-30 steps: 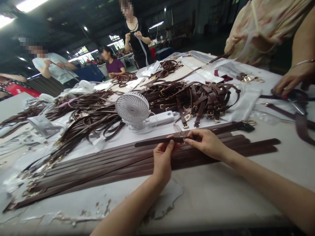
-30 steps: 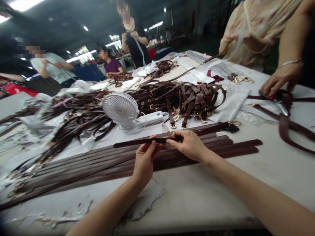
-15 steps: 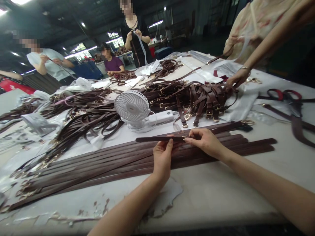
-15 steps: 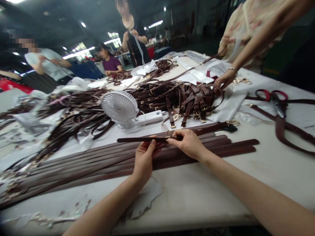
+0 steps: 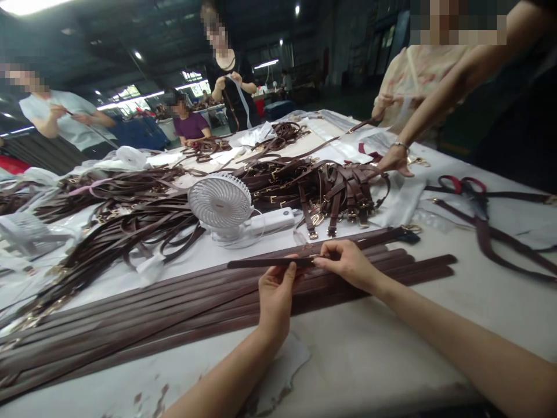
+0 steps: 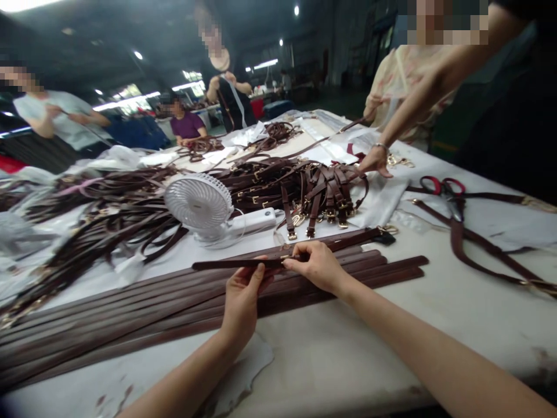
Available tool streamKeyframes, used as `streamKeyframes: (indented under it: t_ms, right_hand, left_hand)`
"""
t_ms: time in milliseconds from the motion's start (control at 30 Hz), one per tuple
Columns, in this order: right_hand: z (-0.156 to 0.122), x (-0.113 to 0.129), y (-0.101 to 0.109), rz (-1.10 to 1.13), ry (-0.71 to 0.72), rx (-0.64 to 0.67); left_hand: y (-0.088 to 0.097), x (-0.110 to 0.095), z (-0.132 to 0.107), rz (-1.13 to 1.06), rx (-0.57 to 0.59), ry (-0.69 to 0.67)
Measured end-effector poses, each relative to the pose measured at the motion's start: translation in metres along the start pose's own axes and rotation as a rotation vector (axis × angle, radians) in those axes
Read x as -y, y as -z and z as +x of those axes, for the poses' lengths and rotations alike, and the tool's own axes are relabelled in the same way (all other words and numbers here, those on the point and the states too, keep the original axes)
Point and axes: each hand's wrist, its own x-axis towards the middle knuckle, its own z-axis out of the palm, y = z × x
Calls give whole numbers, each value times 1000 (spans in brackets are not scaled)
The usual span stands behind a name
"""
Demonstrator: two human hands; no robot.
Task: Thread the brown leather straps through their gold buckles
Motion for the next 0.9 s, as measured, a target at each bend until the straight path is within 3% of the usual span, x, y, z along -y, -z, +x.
streamKeyframes:
  t_ms: [167,267,367,467,533,700,733,867,900]
  right_hand:
    - [-2,13,-3,-21,-36,-96]
    - [-3,23,-7,-89,-14,-192]
    - [-8,31,-9,-161,43,-195]
    - [-12,32,-10,-246,190,-118]
    - [-13,30,-11,-286,271,-85]
    - [-7,21,-10,-293,301,-116]
    - [-6,20,-9,-269,301,-105]
    - [-11,26,-9,-59,344,-16]
    - [-14,30,-10,-10,338,-5]
  left_hand:
    - [10,4,2,300,41,-234]
    - [16,6,8,481,58,-411]
    - [16,4,12,549,29,-525]
    - [14,-2,15,605,-11,-563]
    - [14,-6,15,639,28,-576]
    - [19,-17,13,676,369,-610]
    - [20,-18,13,687,372,-629]
    - [18,-25,13,724,204,-704]
    - [16,-27,12,741,223,-701]
